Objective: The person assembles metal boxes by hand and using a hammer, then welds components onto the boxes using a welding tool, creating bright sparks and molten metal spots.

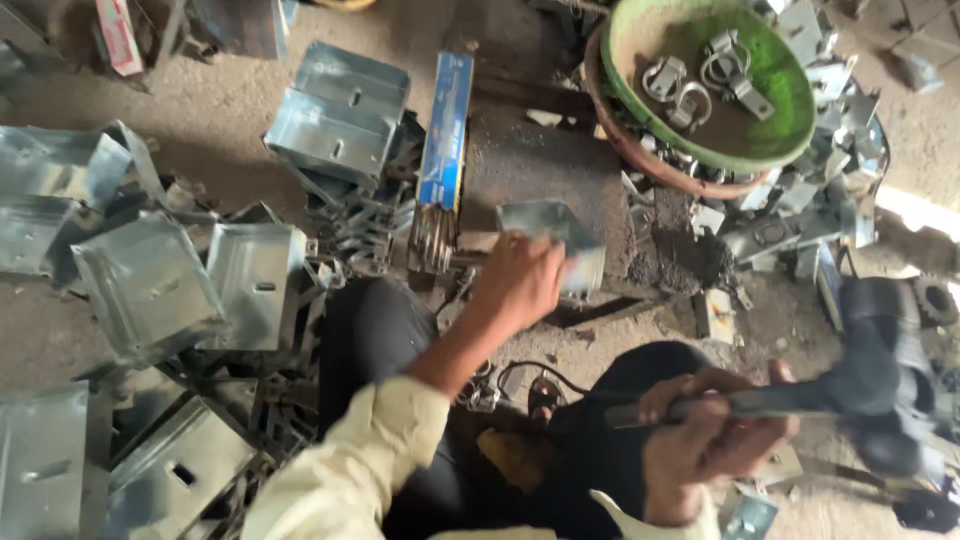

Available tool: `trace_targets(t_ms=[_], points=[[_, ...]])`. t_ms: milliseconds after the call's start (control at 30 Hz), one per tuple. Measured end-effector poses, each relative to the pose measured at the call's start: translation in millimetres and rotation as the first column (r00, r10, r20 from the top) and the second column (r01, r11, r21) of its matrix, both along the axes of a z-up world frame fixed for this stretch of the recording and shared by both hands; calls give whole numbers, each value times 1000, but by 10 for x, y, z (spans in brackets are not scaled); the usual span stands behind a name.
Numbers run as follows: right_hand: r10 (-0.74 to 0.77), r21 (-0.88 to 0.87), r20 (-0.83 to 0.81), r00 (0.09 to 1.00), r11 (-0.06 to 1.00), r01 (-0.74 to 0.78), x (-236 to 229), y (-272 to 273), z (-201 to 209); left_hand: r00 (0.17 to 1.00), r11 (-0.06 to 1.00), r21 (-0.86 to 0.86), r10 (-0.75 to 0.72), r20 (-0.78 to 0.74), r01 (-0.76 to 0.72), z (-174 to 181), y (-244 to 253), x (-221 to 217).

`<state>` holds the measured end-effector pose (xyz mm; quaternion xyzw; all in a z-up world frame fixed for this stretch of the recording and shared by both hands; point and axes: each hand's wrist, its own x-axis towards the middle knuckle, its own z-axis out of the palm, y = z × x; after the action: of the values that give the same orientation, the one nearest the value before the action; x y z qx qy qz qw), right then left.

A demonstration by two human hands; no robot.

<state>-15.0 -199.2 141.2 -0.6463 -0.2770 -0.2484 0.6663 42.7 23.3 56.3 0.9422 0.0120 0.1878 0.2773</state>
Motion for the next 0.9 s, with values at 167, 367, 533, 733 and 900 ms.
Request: trace_targets(t_ms=[167,367,533,733,900], points=[[60,72,-198,978,996,-47,-225,-118,-201,964,970,-123,184,-191,-210,197,713,1140],[120,188,-7,993,975,-116,-147,-137,-182,981,976,-181,84,-177,-117,159,1069,1190],[179,50,189,966,980,-191,110,53,-200,956,937,-298,98,-275,-182,204,1058,969],[121,-497,-204,972,842,-209,393,582,-326,970,933,-315,111,-215,-176,147,1172,997],[136,-577,-387,912,735,-355,634,660,-109,951,904,-344,168,-258,-253,192,980,1084]])
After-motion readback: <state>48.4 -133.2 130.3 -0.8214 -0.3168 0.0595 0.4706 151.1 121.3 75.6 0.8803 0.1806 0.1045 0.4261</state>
